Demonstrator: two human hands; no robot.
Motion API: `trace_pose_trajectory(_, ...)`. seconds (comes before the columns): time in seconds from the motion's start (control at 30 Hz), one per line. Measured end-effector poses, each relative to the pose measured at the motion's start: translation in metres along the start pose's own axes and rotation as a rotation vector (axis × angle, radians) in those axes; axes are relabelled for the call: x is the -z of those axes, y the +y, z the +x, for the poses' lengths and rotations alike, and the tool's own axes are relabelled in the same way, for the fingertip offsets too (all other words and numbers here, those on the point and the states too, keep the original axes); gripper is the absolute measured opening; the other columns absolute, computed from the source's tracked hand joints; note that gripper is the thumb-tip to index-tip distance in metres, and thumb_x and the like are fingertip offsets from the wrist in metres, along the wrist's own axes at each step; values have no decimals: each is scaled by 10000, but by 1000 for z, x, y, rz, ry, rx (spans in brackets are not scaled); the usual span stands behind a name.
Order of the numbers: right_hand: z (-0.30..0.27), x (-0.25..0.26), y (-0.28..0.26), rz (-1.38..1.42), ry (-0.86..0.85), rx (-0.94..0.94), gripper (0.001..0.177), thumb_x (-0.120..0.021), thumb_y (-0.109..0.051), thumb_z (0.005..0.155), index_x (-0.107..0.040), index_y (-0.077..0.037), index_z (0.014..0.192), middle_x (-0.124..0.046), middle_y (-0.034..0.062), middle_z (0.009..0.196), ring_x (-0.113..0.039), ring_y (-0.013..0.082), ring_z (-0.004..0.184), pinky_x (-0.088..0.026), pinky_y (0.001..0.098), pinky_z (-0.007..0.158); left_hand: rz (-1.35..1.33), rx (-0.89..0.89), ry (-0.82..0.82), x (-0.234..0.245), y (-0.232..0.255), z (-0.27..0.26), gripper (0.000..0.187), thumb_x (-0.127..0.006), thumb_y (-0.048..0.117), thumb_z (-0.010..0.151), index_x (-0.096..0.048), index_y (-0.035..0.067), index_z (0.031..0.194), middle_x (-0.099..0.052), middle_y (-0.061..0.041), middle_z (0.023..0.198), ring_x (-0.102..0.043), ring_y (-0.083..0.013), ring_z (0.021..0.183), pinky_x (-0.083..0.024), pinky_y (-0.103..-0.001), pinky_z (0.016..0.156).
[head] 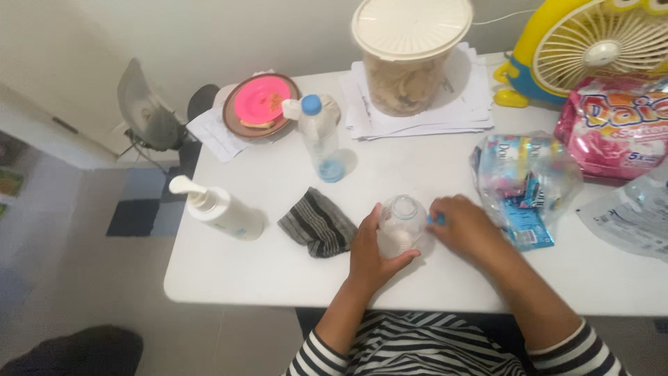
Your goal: The person pours liquid from a Biore Guard refill pouch into a white pump dispenser, then wipes the dispenser with a cloth. They then cut open a pink Dalia refill pouch and pour its contents into a clear plastic bottle.
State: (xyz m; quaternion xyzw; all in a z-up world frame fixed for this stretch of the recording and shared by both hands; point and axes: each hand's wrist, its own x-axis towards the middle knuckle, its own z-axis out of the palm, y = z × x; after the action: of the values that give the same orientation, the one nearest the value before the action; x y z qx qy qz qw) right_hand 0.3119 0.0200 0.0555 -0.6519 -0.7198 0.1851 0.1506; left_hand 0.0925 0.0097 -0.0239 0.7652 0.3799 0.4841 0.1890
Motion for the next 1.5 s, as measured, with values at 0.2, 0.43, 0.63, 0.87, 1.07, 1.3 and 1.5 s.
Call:
trace_pose_trajectory(0.2,-19,-22,9,-94,73,146,199,-766,-275,777,-696,-125,887,-716,42,1015,-646,275,1019,-507,443,851,-41,37,-22,-2,-13,-10,1181,-939,474,722,-287,-53,1554,-554,-272,1423,-609,-397,1293,-496,-470,1094)
trace_pose_trajectory(0.43,24,71,56,-130,399,32,295,-747,-295,807,-743,-176,1077,-711,113,1158,-649,347,1038,-507,507,902,-53,42,-46,4,-16,-13,1247,-965,486,641,-281,-44,1539,-517,-268,1442,-563,-409,1313,-456,-494,1111)
trace_pose_trajectory(0.63,156,197,140,-408,777,-24,482,-739,-265,986,-601,-3,1366,-571,261,1407,-510,471,1281,-444,615,979,-65,-45,-29,3,-22,-15,1158,-878,584,710,-311,-14,1523,-518,-245,1418,-562,-430,1286,-449,-521,1099)
trace_pose_trajectory(0.87,253,205,261,-723,877,-30,590,-727,-522,1005,-653,-19,1305,-591,233,1354,-400,361,1350,-297,643,1237,-141,-129,7,4,-24,-9,1036,-770,662,841,-321,71,1563,-551,-217,1456,-596,-394,1312,-484,-515,1123)
trace_pose_trajectory(1.07,250,187,307,-746,941,2,369,-677,-419,930,-711,-87,1086,-649,109,1200,-488,347,1335,-441,599,1000,-144,-189,-6,4,-18,-5,993,-783,627,848,-312,126,1564,-568,-180,1454,-609,-373,1319,-478,-514,1102)
trace_pose_trajectory(1.3,217,198,298,-560,814,98,286,-674,-290,916,-691,-50,1071,-630,120,1141,-553,275,1144,-495,442,995,-202,-186,-31,5,-17,-4,1036,-813,603,830,-281,133,1585,-554,-184,1456,-604,-375,1311,-485,-500,1091)
trace_pose_trajectory(1.5,205,195,289,-774,958,175,228,-668,-216,924,-689,-73,1101,-640,121,1184,-577,322,1197,-522,502,967,-245,-125,-40,4,-17,-8,1073,-843,589,812,-264,125,1589,-545,-201,1465,-601,-366,1316,-488,-498,1121)
